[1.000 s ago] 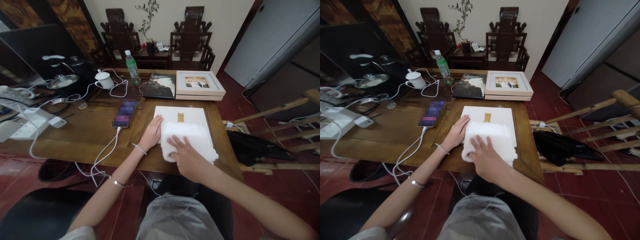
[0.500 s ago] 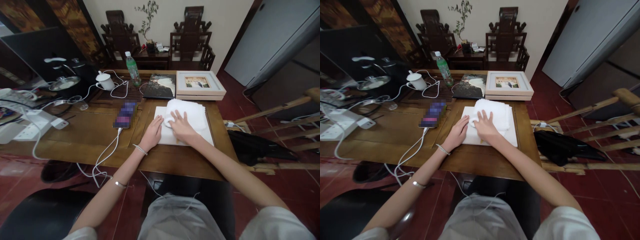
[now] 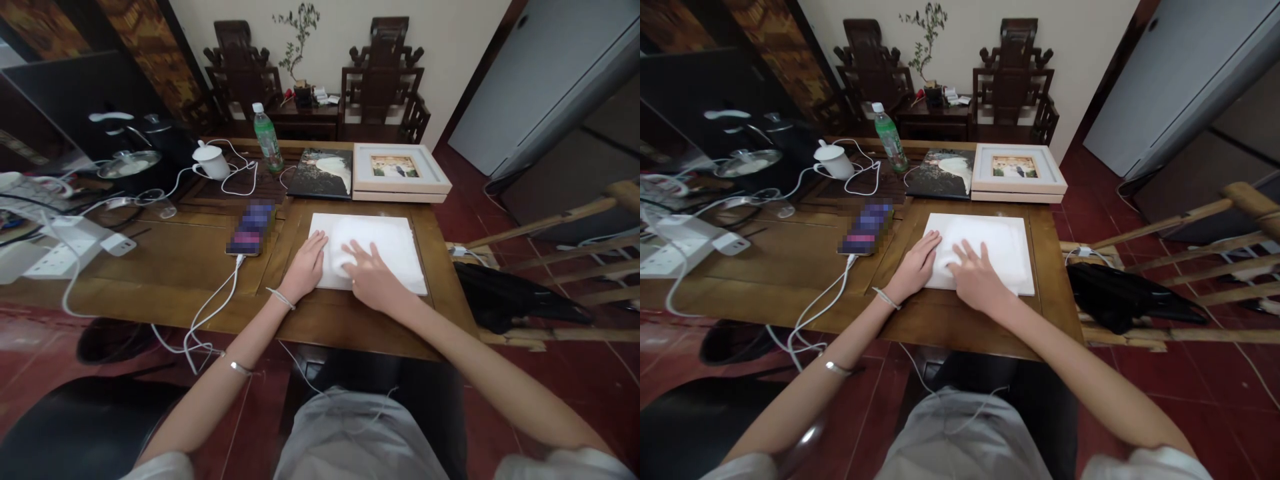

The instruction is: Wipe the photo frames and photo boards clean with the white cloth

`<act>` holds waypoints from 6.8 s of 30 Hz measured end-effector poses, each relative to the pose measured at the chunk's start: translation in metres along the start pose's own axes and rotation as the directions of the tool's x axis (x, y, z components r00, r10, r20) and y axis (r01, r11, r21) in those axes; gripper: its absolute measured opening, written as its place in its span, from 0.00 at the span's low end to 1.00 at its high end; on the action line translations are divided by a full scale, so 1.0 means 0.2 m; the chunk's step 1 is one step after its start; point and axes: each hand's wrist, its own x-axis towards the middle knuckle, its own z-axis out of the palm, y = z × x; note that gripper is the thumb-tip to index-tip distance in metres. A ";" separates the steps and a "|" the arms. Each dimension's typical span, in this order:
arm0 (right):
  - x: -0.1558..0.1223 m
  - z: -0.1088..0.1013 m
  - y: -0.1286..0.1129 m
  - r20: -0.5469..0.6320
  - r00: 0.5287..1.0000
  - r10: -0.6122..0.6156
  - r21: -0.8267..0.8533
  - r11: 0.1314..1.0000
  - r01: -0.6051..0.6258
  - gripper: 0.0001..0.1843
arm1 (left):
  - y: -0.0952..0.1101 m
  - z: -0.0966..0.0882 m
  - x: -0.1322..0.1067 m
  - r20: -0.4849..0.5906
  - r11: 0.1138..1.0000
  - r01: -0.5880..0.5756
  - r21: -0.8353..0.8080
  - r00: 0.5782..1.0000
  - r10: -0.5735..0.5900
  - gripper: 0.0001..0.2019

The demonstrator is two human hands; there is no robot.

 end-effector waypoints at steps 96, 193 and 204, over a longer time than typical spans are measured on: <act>-0.14 -0.01 0.46 -0.022 0.999 0.042 0.025 0.999 -0.041 0.17 | 0.03 -0.01 -0.01 -0.030 0.999 0.009 -0.036 1.000 -0.010 0.18; -0.14 0.03 0.35 -0.069 0.973 0.222 -0.056 0.973 -0.226 0.21 | 0.04 -0.01 -0.01 -0.037 1.000 0.005 -0.024 0.999 -0.006 0.18; -0.45 -0.02 0.29 -0.041 0.997 0.061 0.049 0.997 -0.059 0.17 | 0.04 -0.01 0.00 -0.032 1.000 -0.007 -0.025 0.999 0.006 0.18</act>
